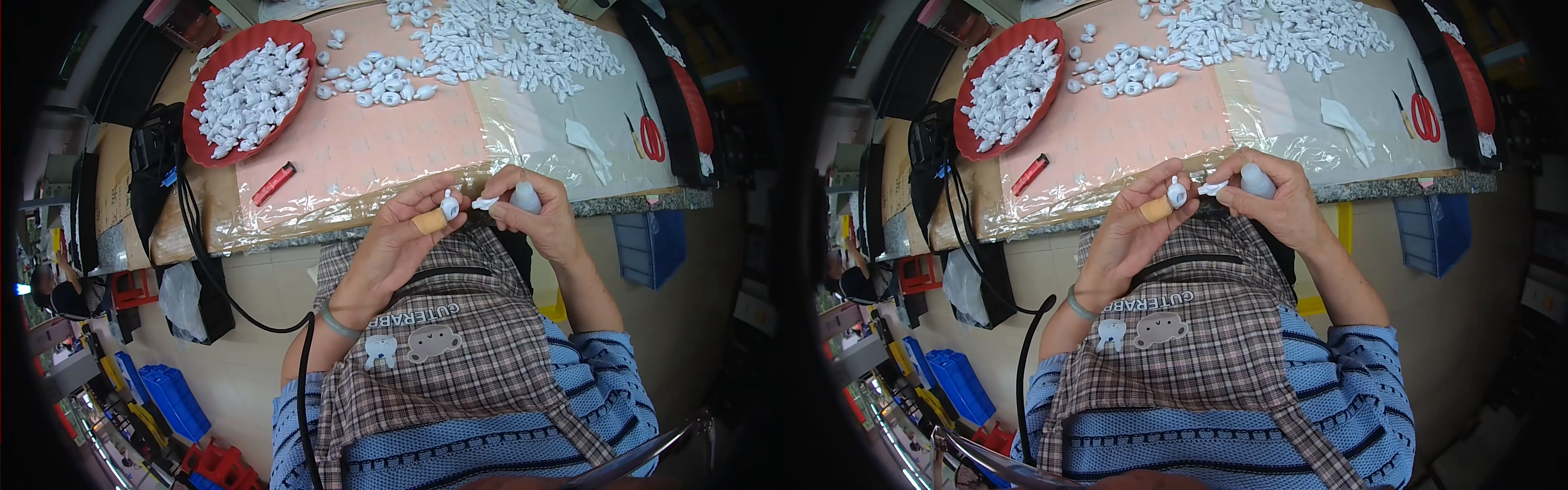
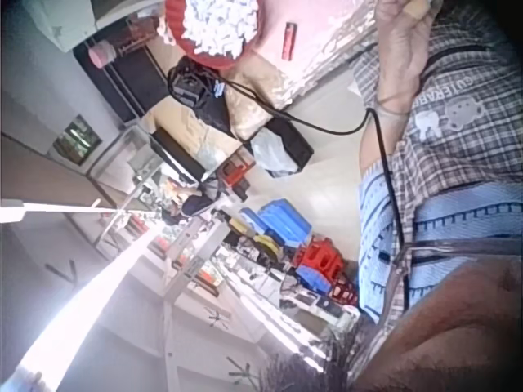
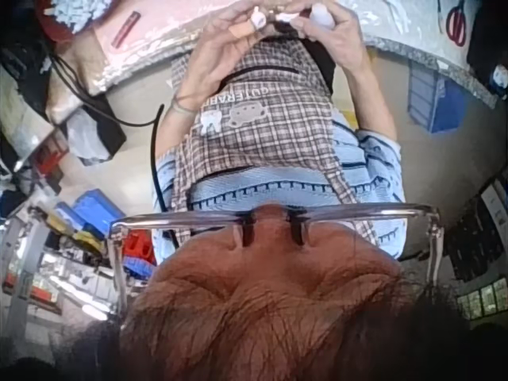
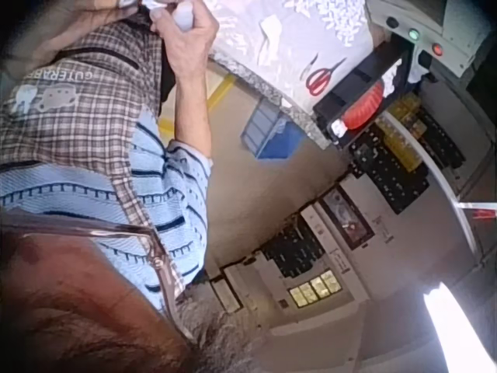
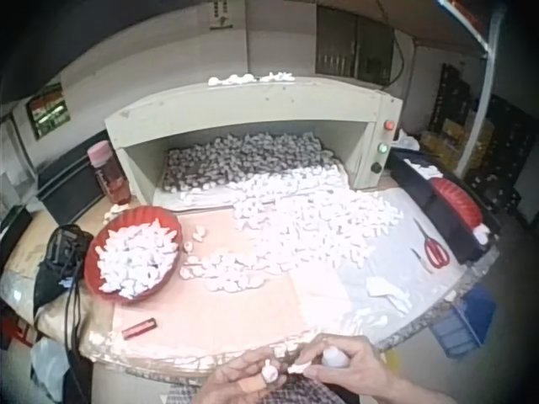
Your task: The person assembles small plastic components by hand, applying adhesive from a squeeze bottle to join them.
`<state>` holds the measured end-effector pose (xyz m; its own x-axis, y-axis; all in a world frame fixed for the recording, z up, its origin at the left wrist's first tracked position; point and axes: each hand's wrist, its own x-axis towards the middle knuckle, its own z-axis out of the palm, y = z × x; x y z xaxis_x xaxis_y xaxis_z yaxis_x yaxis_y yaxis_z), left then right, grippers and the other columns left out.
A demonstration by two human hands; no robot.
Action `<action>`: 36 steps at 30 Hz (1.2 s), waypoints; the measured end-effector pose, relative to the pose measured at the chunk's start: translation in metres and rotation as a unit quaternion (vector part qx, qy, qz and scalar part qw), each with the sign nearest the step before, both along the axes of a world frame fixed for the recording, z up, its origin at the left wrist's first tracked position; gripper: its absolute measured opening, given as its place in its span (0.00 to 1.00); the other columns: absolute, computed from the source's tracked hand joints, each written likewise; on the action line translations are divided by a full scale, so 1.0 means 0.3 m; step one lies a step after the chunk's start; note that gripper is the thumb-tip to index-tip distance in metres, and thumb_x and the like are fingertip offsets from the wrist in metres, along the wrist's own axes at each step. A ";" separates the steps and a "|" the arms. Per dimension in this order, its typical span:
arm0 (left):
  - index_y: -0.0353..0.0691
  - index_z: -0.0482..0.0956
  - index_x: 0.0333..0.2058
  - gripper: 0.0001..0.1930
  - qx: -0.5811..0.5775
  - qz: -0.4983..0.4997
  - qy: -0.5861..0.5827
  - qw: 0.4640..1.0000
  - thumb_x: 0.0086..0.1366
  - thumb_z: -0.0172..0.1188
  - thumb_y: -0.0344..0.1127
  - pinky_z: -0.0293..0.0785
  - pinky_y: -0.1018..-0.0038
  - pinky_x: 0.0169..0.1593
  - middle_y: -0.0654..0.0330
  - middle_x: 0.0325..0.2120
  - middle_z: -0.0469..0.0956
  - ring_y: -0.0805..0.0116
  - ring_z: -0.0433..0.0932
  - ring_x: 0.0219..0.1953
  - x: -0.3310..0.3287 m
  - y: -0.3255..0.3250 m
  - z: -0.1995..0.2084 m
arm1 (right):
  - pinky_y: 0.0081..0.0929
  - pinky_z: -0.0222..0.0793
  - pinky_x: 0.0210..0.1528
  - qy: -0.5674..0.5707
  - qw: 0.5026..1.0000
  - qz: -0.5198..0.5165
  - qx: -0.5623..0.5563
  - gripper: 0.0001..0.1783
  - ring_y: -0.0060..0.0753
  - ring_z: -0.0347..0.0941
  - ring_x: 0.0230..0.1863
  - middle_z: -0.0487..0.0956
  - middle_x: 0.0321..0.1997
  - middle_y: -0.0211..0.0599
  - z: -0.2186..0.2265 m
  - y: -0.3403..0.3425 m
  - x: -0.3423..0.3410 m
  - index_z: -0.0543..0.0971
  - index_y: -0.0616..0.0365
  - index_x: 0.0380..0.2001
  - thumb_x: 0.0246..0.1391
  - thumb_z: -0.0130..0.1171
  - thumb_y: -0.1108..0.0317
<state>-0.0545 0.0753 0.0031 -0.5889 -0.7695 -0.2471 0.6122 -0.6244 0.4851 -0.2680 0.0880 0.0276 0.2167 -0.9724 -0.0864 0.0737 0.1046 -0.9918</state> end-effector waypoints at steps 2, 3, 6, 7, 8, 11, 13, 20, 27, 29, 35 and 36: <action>0.32 0.68 0.55 0.22 -0.003 0.000 -0.008 1.000 0.62 0.57 0.26 0.72 0.74 0.57 0.56 0.45 0.74 0.68 0.74 0.49 0.004 0.002 -0.007 | 0.12 0.65 0.26 0.012 1.000 -0.006 -0.016 0.08 0.17 0.70 0.27 0.74 0.35 0.34 0.006 0.006 0.014 0.78 0.64 0.35 0.50 0.58 0.82; 0.32 0.68 0.55 0.22 -0.005 0.001 -0.015 1.000 0.62 0.57 0.26 0.71 0.74 0.57 0.56 0.45 0.74 0.69 0.74 0.49 0.005 0.002 -0.010 | 0.12 0.66 0.27 0.024 0.999 -0.012 -0.031 0.08 0.17 0.71 0.28 0.74 0.35 0.34 0.008 0.007 0.020 0.78 0.64 0.35 0.50 0.58 0.82; 0.33 0.68 0.55 0.22 -0.024 -0.005 -0.029 0.999 0.62 0.57 0.26 0.72 0.75 0.56 0.57 0.46 0.74 0.70 0.74 0.48 0.007 -0.001 -0.012 | 0.14 0.67 0.31 0.078 0.993 -0.010 -0.086 0.09 0.19 0.71 0.31 0.75 0.35 0.34 0.010 0.008 0.023 0.79 0.64 0.35 0.49 0.60 0.82; 0.33 0.68 0.55 0.22 -0.024 -0.004 -0.030 0.999 0.62 0.57 0.26 0.72 0.75 0.56 0.57 0.46 0.74 0.70 0.74 0.48 0.007 0.001 -0.013 | 0.14 0.67 0.31 0.078 0.993 -0.009 -0.086 0.09 0.19 0.71 0.31 0.75 0.35 0.34 0.011 0.006 0.024 0.79 0.64 0.35 0.49 0.60 0.82; 0.34 0.69 0.55 0.21 -0.026 0.004 -0.037 0.999 0.62 0.57 0.26 0.72 0.75 0.56 0.57 0.46 0.74 0.70 0.74 0.48 0.005 0.003 -0.015 | 0.16 0.67 0.32 0.116 0.985 0.001 -0.130 0.09 0.20 0.71 0.32 0.75 0.35 0.34 0.015 0.002 0.024 0.79 0.64 0.35 0.48 0.61 0.81; 0.35 0.70 0.54 0.20 -0.039 0.015 -0.050 0.998 0.62 0.57 0.26 0.72 0.75 0.56 0.57 0.46 0.74 0.71 0.74 0.48 0.000 0.005 -0.016 | 0.18 0.67 0.34 0.164 0.970 0.004 -0.178 0.10 0.21 0.71 0.33 0.76 0.34 0.34 0.028 0.004 0.031 0.80 0.63 0.35 0.46 0.63 0.81; 0.35 0.70 0.54 0.20 -0.049 0.017 -0.057 0.997 0.62 0.57 0.26 0.72 0.75 0.56 0.57 0.47 0.74 0.71 0.74 0.48 -0.006 0.005 -0.017 | 0.19 0.67 0.35 0.174 0.968 -0.003 -0.180 0.11 0.22 0.71 0.33 0.76 0.34 0.34 0.034 0.005 0.039 0.80 0.63 0.35 0.45 0.64 0.81; 0.35 0.72 0.50 0.17 -0.088 0.026 -0.097 0.991 0.62 0.58 0.27 0.72 0.74 0.54 0.58 0.47 0.74 0.72 0.73 0.49 -0.009 0.009 -0.021 | 0.20 0.68 0.34 0.218 0.954 -0.014 -0.207 0.12 0.25 0.74 0.32 0.78 0.32 0.36 0.044 0.004 0.047 0.79 0.62 0.33 0.41 0.65 0.82; 0.36 0.72 0.50 0.16 -0.108 0.021 -0.087 0.990 0.62 0.58 0.27 0.72 0.73 0.55 0.58 0.47 0.74 0.71 0.73 0.49 -0.015 0.011 -0.018 | 0.23 0.70 0.34 0.240 0.942 -0.013 -0.233 0.11 0.30 0.77 0.33 0.78 0.31 0.37 0.047 0.003 0.047 0.80 0.61 0.33 0.42 0.65 0.81; 0.36 0.72 0.50 0.16 -0.110 0.020 -0.087 0.990 0.62 0.58 0.27 0.72 0.72 0.55 0.58 0.47 0.74 0.71 0.73 0.49 -0.015 0.012 -0.024 | 0.23 0.70 0.34 0.244 0.941 -0.012 -0.235 0.11 0.30 0.77 0.33 0.79 0.31 0.38 0.049 0.003 0.047 0.80 0.61 0.32 0.42 0.65 0.81; 0.35 0.71 0.49 0.17 -0.126 0.022 -0.117 0.985 0.62 0.59 0.27 0.72 0.74 0.54 0.59 0.45 0.75 0.71 0.74 0.49 -0.019 0.013 -0.032 | 0.23 0.70 0.34 0.257 0.936 -0.012 -0.241 0.10 0.30 0.77 0.33 0.79 0.30 0.38 0.049 0.005 0.046 0.80 0.62 0.32 0.43 0.65 0.80; 0.35 0.72 0.49 0.17 -0.137 0.019 -0.133 0.981 0.62 0.59 0.27 0.71 0.75 0.54 0.59 0.45 0.75 0.71 0.74 0.48 -0.018 0.013 -0.033 | 0.24 0.70 0.34 0.262 0.934 -0.013 -0.244 0.10 0.30 0.77 0.32 0.79 0.30 0.37 0.048 0.005 0.044 0.80 0.62 0.32 0.42 0.65 0.80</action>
<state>-0.0600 0.0792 -0.0068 -0.5010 -0.8487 -0.1697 0.4611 -0.4277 0.7775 -0.2547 0.0894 0.0420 0.2444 -0.9280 0.2813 -0.4380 -0.3645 -0.8218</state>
